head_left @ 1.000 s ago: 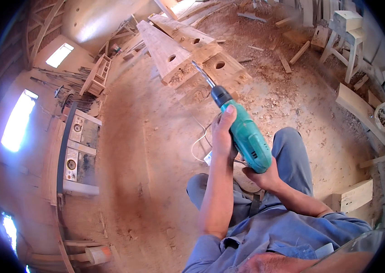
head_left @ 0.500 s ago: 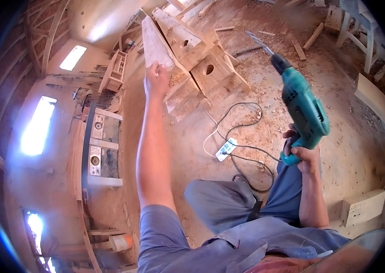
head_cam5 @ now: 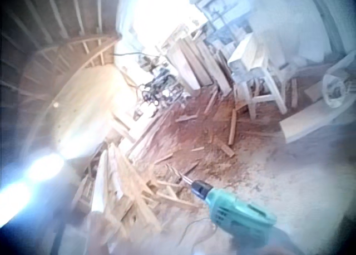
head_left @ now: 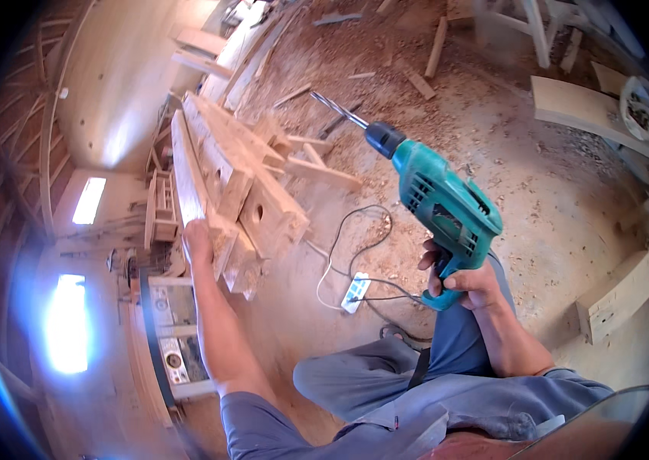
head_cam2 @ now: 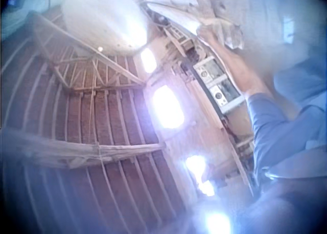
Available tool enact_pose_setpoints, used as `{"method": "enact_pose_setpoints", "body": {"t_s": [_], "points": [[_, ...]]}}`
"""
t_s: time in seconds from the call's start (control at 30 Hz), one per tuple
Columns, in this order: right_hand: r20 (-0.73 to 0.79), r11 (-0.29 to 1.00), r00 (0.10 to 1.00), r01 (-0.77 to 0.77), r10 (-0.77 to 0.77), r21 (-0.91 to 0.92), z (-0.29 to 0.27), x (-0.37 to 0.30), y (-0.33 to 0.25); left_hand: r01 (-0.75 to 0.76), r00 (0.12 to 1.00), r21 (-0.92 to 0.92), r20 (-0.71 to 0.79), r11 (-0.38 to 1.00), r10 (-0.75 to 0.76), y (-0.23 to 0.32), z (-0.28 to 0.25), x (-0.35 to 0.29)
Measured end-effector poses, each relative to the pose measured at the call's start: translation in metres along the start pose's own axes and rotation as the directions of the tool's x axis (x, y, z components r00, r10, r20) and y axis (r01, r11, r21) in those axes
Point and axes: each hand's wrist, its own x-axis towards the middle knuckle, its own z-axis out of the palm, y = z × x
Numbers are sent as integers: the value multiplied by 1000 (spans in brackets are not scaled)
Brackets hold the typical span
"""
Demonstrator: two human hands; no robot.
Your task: The person measures and marks a wooden plank with a ruler and pencil, then uses a corded drill to create holes in the wood. The person sits on the floor during the task.
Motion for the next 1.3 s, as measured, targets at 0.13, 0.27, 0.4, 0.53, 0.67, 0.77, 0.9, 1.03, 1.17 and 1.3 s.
{"method": "enact_pose_setpoints", "body": {"t_s": [0.13,0.27,0.4,0.53,0.67,0.77,0.9,1.03,1.17,1.3], "points": [[-8,999,999,33,-33,35,-10,3,0,106,994,-118,-21,987,-109,13,8,-8],[11,997,998,69,-70,26,-4,9,18,-11,995,73,96,997,4,-51,-11,-43],[38,982,984,175,-173,-72,-10,15,19,294,956,9,-6,956,-294,115,-41,-71],[99,973,988,135,-118,-185,-6,13,35,225,972,-78,-56,971,-230,136,-64,-127],[149,953,987,95,-53,-287,-14,3,45,-325,929,130,-139,937,342,120,-65,-196],[106,905,994,63,-20,-421,2,-29,47,-210,958,241,-141,948,248,74,-78,-242],[111,892,993,21,33,-452,21,-75,61,375,831,-55,-423,925,-362,10,-41,-303],[124,878,979,-87,163,-471,41,-90,88,341,856,-934,262,105,-445,139,-26,-346],[106,834,988,-39,116,-551,87,-100,118,385,916,-503,312,-774,253,239,-66,-346],[45,505,998,18,40,-863,88,-108,134,410,877,-454,436,-791,204,231,-65,-344]]}}
